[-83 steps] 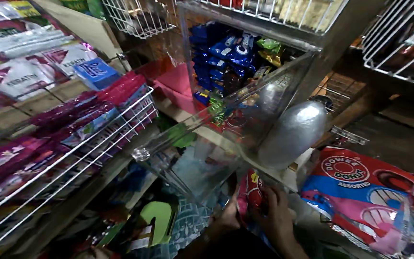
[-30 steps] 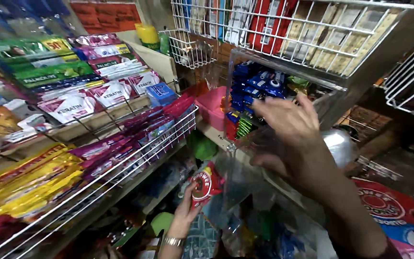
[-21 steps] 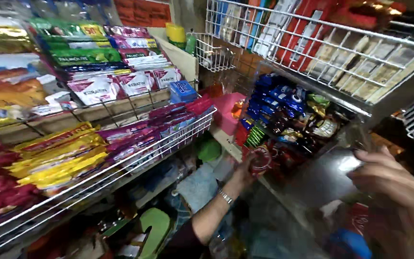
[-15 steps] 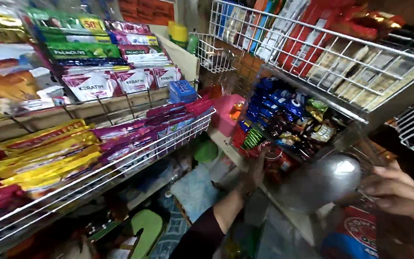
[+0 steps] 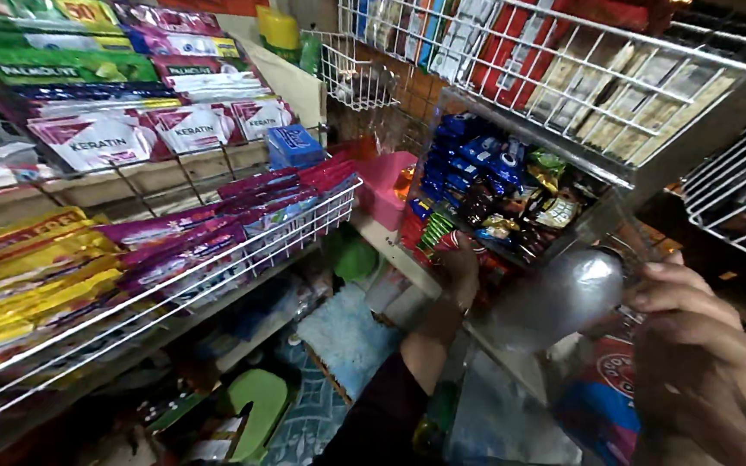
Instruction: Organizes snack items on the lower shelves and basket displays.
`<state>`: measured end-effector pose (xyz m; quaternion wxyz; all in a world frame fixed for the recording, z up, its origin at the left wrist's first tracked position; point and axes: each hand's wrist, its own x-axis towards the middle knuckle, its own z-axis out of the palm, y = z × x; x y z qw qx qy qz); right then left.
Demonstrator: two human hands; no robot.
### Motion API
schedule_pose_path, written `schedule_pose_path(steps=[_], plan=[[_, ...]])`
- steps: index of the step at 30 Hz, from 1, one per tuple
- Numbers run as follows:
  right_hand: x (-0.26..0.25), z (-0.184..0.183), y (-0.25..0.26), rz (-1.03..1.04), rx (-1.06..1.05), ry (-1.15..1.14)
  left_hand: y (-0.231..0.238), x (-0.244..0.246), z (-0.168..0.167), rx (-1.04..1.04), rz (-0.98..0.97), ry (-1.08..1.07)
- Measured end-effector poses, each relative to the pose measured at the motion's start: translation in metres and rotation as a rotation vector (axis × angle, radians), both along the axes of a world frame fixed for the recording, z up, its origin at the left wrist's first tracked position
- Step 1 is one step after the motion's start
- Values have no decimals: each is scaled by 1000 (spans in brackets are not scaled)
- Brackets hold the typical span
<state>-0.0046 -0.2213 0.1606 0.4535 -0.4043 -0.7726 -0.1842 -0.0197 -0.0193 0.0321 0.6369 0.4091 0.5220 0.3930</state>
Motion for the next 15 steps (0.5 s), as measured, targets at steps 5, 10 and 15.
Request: schedule_pose_path(steps=[5,10,15], plan=[[1,-5,2,71,18,43,-3,10,-4,-12,-124,212],[9,-4,5,120,41,19,1,-13,-19,-87,-118,-268],[11,-5,1,147,-1,85,-18,-37,-30,95,-202,-452]])
